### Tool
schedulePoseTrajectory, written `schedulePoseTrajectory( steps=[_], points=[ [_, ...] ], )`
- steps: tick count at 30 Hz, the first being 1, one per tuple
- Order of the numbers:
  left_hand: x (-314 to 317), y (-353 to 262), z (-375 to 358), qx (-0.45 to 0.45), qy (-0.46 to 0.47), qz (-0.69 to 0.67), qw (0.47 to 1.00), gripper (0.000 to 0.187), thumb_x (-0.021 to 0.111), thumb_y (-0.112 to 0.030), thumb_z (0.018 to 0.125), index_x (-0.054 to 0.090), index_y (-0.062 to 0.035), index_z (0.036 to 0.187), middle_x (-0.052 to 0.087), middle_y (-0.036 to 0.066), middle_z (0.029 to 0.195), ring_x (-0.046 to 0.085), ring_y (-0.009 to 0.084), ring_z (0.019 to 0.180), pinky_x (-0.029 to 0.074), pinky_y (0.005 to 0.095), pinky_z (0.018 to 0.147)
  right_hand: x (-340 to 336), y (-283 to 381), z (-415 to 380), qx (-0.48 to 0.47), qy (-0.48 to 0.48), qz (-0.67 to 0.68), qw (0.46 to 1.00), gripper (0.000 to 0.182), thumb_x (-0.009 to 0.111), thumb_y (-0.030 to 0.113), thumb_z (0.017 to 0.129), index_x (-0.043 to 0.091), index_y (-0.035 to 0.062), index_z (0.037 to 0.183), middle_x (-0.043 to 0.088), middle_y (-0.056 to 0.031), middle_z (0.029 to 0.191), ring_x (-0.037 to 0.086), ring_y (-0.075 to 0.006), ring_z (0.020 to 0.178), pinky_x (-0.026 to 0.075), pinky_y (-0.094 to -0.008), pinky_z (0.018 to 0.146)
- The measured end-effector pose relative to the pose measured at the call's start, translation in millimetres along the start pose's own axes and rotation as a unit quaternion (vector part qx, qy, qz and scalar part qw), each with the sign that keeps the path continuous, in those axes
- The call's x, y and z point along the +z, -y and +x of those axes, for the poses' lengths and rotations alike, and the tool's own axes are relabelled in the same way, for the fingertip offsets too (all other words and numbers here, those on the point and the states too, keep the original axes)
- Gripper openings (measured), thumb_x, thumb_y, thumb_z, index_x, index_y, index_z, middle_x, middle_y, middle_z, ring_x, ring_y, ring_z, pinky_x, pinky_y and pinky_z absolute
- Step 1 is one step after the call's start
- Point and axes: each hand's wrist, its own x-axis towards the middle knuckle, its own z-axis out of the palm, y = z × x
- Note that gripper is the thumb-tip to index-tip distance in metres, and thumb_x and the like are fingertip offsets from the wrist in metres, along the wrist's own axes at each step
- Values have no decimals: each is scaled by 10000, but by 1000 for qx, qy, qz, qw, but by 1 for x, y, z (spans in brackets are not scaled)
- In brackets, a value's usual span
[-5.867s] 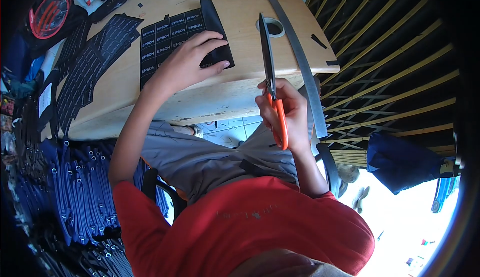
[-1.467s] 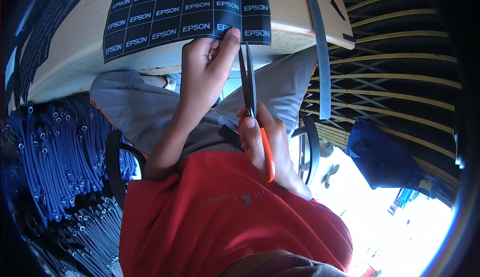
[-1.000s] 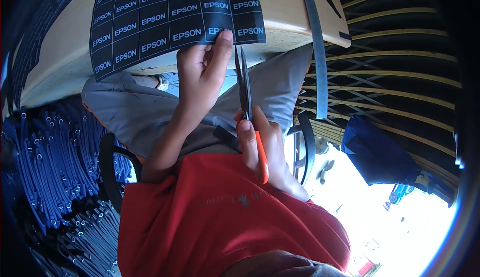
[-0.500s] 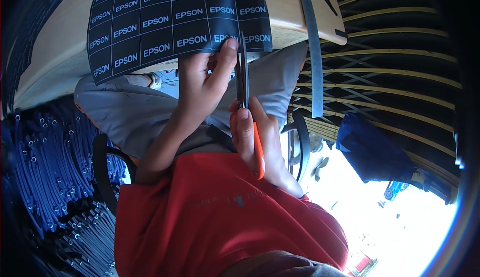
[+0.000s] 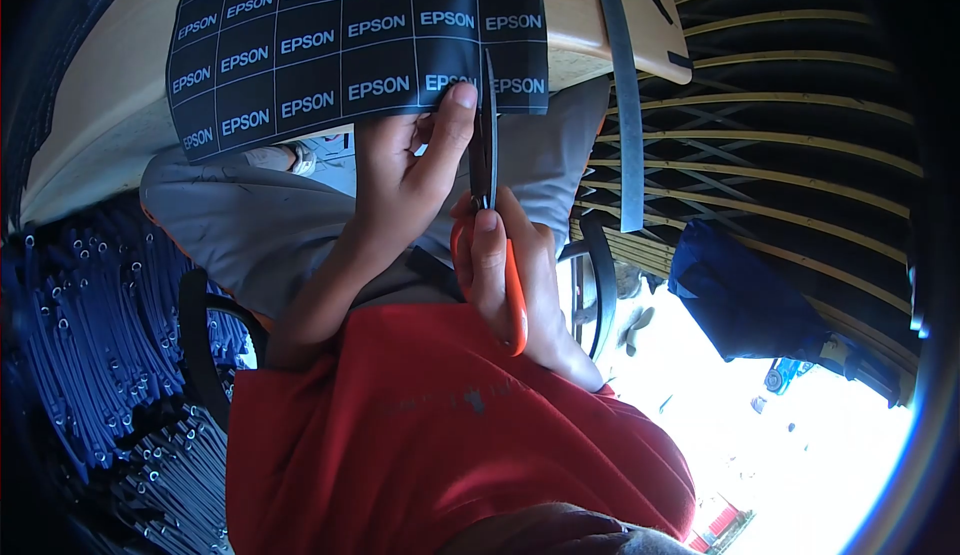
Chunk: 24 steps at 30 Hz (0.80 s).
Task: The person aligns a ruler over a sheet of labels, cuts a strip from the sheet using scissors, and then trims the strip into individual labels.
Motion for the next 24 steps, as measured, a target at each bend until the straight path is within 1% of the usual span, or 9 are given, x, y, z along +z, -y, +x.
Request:
schedulePoseTrajectory(
  steps=[6, 8, 9, 11, 17, 22, 24],
  points=[
    [0, 2, -3, 5, 3, 3, 1000, 148, 541, -129, 1000, 596, -18, 918, 558, 9, 646, 494, 50, 523, 369, 217, 486, 0, 1, 0, 4, -3, 11, 1000, 242, 448, 193, 1007, 562, -16, 967, 546, -153, 538, 620, -351, 499, 455, -393, 499],
    [0, 2, -4, 4, -10, -12, 1000, 165, 599, -152, 979, 625, 1, 923, 553, -24, 707, 475, 14, 564, 372, 180, 494, 1, 1, 0, 4, -4, 14, 1000, 236, 448, 184, 1004, 564, -17, 962, 542, -152, 533, 619, -346, 495, 453, -391, 496],
    [0, 3, -5, 3, -10, -13, 1000, 165, 599, -152, 979, 625, 1, 923, 553, -24, 707, 475, 14, 564, 372, 180, 494, 1, 1, 0, 5, -6, 15, 1000, 232, 447, 178, 1002, 566, -17, 958, 537, -148, 527, 614, -340, 486, 450, -389, 493],
    [0, 5, -5, 3, -15, -13, 1000, 163, 601, -149, 977, 625, -3, 908, 545, -28, 683, 455, 14, 539, 344, 187, 472, 2, 1, 0, 6, -8, 16, 1000, 229, 446, 172, 1000, 567, -17, 954, 532, -145, 521, 609, -335, 477, 448, -387, 490],
    [0, 5, -5, 6, -17, 3, 1000, 168, 589, -147, 983, 614, -13, 884, 525, -30, 638, 439, 15, 524, 302, 194, 462, 3, -1, -1, 12, -5, 22, 1000, 230, 443, 172, 1001, 566, -17, 952, 520, -135, 507, 593, -324, 457, 437, -377, 479],
    [4, 2, -5, 12, -23, -21, 999, 167, 581, -143, 987, 606, -17, 881, 520, -31, 625, 446, 14, 516, 319, 192, 464, 2, 0, -1, -14, -9, 24, 1000, 228, 439, 170, 1005, 561, -16, 954, 494, -125, 493, 586, -310, 447, 426, -369, 470],
    [4, 2, -6, 8, -28, -33, 999, 166, 580, -142, 988, 604, -18, 880, 518, -32, 620, 450, 13, 514, 324, 191, 464, 2, -2, -2, -10, -8, 24, 1000, 225, 437, 167, 1005, 559, -14, 953, 488, -125, 492, 585, -308, 446, 422, -369, 467]
  ],
)
